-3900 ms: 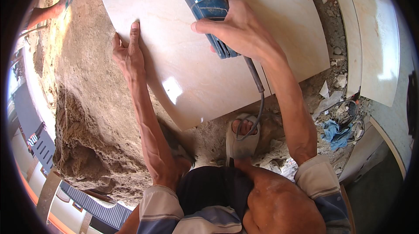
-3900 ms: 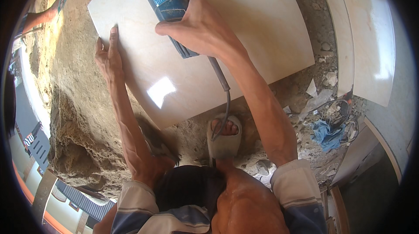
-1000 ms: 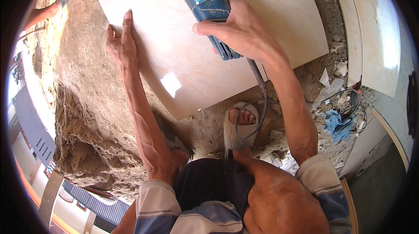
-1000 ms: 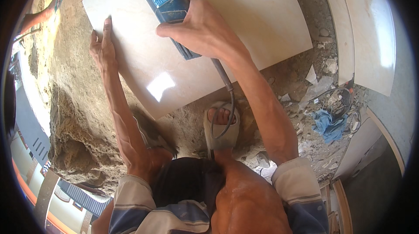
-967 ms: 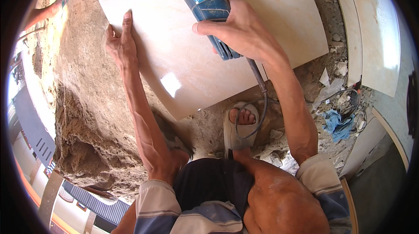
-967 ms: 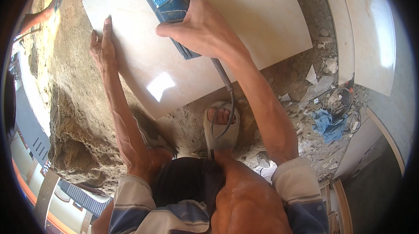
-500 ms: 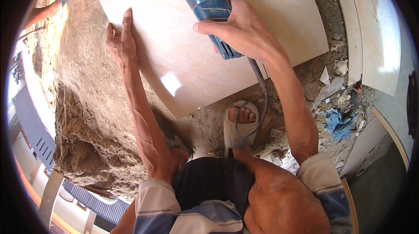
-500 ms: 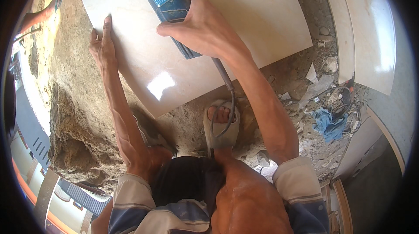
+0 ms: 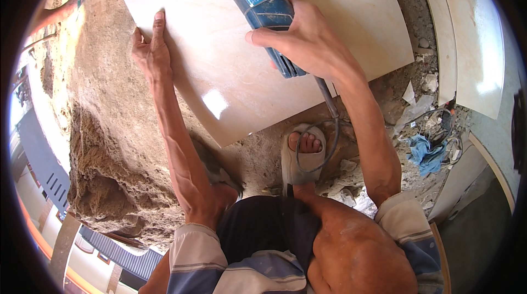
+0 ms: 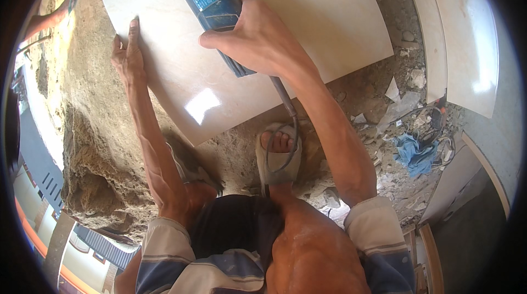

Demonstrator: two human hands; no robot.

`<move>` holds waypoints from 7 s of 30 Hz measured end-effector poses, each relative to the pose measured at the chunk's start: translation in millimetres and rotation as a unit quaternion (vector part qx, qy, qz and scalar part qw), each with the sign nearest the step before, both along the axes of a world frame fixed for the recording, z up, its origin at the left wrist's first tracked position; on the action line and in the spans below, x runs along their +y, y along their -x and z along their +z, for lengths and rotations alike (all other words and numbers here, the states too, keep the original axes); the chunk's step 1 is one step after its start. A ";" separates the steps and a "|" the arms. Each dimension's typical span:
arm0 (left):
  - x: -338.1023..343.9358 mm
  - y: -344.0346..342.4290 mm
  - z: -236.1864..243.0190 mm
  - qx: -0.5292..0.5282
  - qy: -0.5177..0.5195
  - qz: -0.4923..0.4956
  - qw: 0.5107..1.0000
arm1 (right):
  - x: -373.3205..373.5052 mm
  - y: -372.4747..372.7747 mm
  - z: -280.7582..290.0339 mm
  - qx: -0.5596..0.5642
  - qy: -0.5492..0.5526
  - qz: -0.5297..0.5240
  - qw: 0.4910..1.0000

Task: The person uses an angle grinder to cut a line across a ceramic tile and then separates the two pieces by hand.

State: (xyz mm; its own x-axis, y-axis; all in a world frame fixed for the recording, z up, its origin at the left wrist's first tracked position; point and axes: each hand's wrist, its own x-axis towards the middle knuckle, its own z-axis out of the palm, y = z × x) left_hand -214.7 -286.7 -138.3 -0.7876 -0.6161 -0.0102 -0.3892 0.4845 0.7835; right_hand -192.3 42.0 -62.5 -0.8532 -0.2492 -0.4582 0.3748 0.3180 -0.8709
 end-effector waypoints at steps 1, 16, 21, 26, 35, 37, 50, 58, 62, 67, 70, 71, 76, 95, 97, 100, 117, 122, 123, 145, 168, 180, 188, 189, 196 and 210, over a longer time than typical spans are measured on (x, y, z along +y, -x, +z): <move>-1.2 -0.2 -0.1 0.000 0.001 -0.001 1.000 | 0.4 -1.3 0.1 0.000 0.004 0.000 1.000; 6.6 -0.2 10.9 -0.038 -0.035 -0.001 0.999 | 1.2 -5.7 -0.5 -0.010 -0.002 0.001 1.000; -1.3 1.8 0.0 -0.003 0.008 0.011 1.000 | 0.4 -9.6 0.7 -0.006 0.000 -0.006 1.000; 0.7 1.1 -0.1 -0.008 0.007 0.006 1.000 | 3.9 -12.3 3.1 -0.011 -0.002 -0.003 1.000; 4.8 0.4 11.5 -0.047 -0.034 -0.004 0.998 | 4.0 -12.6 -1.9 -0.018 -0.001 -0.003 1.000; 7.1 -0.1 14.5 -0.053 -0.040 -0.004 0.998 | 4.2 -14.4 1.1 -0.011 0.003 -0.011 1.000; 1.3 1.8 2.0 -0.010 0.004 0.004 1.000 | 8.3 -25.8 9.8 -0.033 -0.003 -0.012 0.999; 2.1 2.6 3.7 -0.020 0.017 0.013 1.000 | 10.9 -28.6 2.5 -0.024 0.009 -0.006 1.000; -0.3 2.5 1.4 -0.022 0.022 0.014 0.999 | 9.5 -27.7 8.5 -0.026 0.005 -0.004 1.000; -0.3 2.3 0.0 -0.001 -0.007 0.006 1.000 | 9.4 -30.1 2.3 -0.017 0.002 -0.010 1.000; -4.8 2.0 -2.5 0.004 -0.009 0.003 1.000 | 11.2 -32.2 3.7 -0.025 0.000 -0.004 1.000; -4.2 2.2 -2.5 -0.004 -0.006 0.007 1.000 | 12.6 -33.1 3.8 -0.030 -0.001 -0.001 1.000; -4.0 2.8 -2.3 -0.017 0.002 0.018 1.000 | 12.6 -39.1 6.5 -0.022 -0.002 -0.012 1.000; -2.8 3.6 -2.4 -0.019 0.004 0.014 1.000 | 17.1 -47.7 2.7 -0.028 -0.002 -0.014 1.000; -5.1 3.7 -4.5 -0.014 0.012 0.020 1.000 | 17.5 -48.8 7.2 -0.034 -0.001 -0.008 0.999; -3.1 2.4 -3.2 0.006 -0.018 0.000 1.000 | 19.4 -52.8 7.4 -0.034 0.008 -0.010 0.999; -1.9 2.8 -2.0 0.020 -0.009 0.002 1.000 | 19.8 -57.0 3.6 -0.042 0.009 -0.011 0.999; -5.2 4.6 -5.1 0.003 0.009 0.008 1.000 | 23.7 -61.9 5.8 -0.042 0.015 -0.006 0.999; -6.4 5.0 -6.5 0.008 0.009 0.009 1.000 | 23.6 -62.6 6.4 -0.044 0.015 -0.007 0.999; -7.7 4.9 -9.9 0.028 -0.007 0.002 1.000 | 25.3 -69.5 8.5 -0.051 0.006 -0.009 0.999; -0.5 3.1 5.9 -0.049 -0.040 0.004 0.998 | 31.6 -87.8 18.7 -0.066 0.010 -0.022 0.998; -2.3 4.2 0.9 -0.031 -0.049 -0.004 0.998 | 35.1 -92.9 18.4 -0.078 0.002 -0.024 0.997; -10.8 8.3 -8.5 -0.032 -0.016 0.009 0.999 | 33.2 -90.2 15.8 -0.084 0.008 -0.025 0.996; -8.4 8.3 -7.7 -0.038 -0.012 0.010 0.999 | 34.1 -91.4 16.4 -0.084 0.009 -0.025 0.996; -16.3 9.4 -9.2 -0.049 0.004 0.005 0.999 | 37.4 -103.2 32.6 -0.099 0.017 -0.029 0.995; -5.3 5.6 -0.3 -0.045 0.011 0.010 0.999 | 39.0 -105.1 22.8 -0.084 -0.002 -0.023 0.996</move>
